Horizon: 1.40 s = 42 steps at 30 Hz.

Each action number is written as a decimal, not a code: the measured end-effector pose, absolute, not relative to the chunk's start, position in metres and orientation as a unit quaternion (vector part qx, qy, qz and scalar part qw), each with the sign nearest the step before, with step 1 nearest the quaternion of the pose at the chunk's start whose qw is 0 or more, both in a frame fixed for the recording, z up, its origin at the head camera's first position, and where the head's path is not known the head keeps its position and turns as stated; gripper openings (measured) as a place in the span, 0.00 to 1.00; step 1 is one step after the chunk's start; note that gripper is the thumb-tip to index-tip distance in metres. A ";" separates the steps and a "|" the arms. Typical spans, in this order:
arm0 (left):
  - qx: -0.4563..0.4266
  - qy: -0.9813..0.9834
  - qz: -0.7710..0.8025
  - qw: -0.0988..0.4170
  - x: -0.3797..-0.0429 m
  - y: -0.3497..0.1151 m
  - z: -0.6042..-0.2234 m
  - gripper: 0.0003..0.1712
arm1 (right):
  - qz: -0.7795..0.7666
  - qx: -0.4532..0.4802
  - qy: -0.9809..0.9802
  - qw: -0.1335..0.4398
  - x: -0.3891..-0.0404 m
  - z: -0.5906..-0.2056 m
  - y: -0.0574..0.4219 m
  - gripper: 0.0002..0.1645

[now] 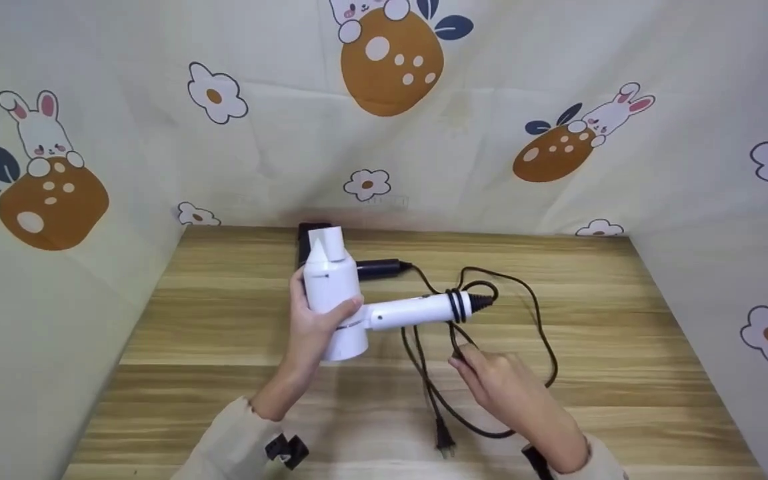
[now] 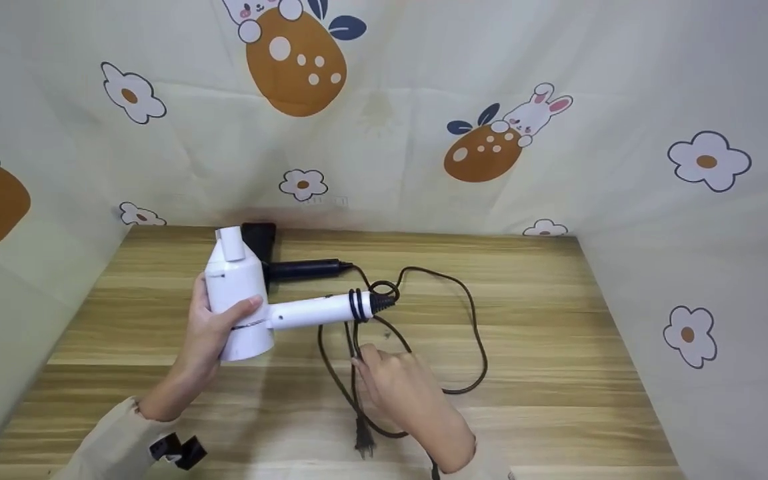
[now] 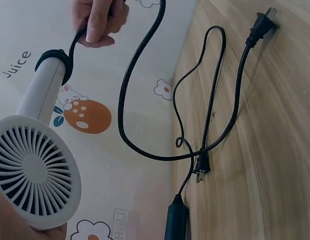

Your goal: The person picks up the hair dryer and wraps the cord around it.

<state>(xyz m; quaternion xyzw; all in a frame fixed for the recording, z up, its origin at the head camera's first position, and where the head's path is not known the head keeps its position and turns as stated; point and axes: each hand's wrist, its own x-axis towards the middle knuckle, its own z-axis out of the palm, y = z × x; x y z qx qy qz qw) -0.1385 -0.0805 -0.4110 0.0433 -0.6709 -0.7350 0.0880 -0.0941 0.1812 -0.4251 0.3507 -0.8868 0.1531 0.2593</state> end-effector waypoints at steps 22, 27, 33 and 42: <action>-0.014 -0.755 -0.652 0.061 -0.139 -0.079 -0.427 0.53 | 0.184 0.354 -0.860 0.317 -0.122 -0.419 0.198 0.09; -0.019 -0.763 -0.644 0.042 -0.136 -0.078 -0.427 0.53 | 0.210 0.351 -0.846 0.342 -0.132 -0.412 0.202 0.18; -0.037 -0.770 -0.637 0.020 -0.131 -0.080 -0.422 0.53 | 0.247 0.371 -0.841 0.307 -0.140 -0.409 0.209 0.22; -0.051 -0.743 -0.667 0.006 -0.128 -0.080 -0.415 0.49 | 0.444 0.330 -0.811 0.190 -0.145 -0.415 0.211 0.11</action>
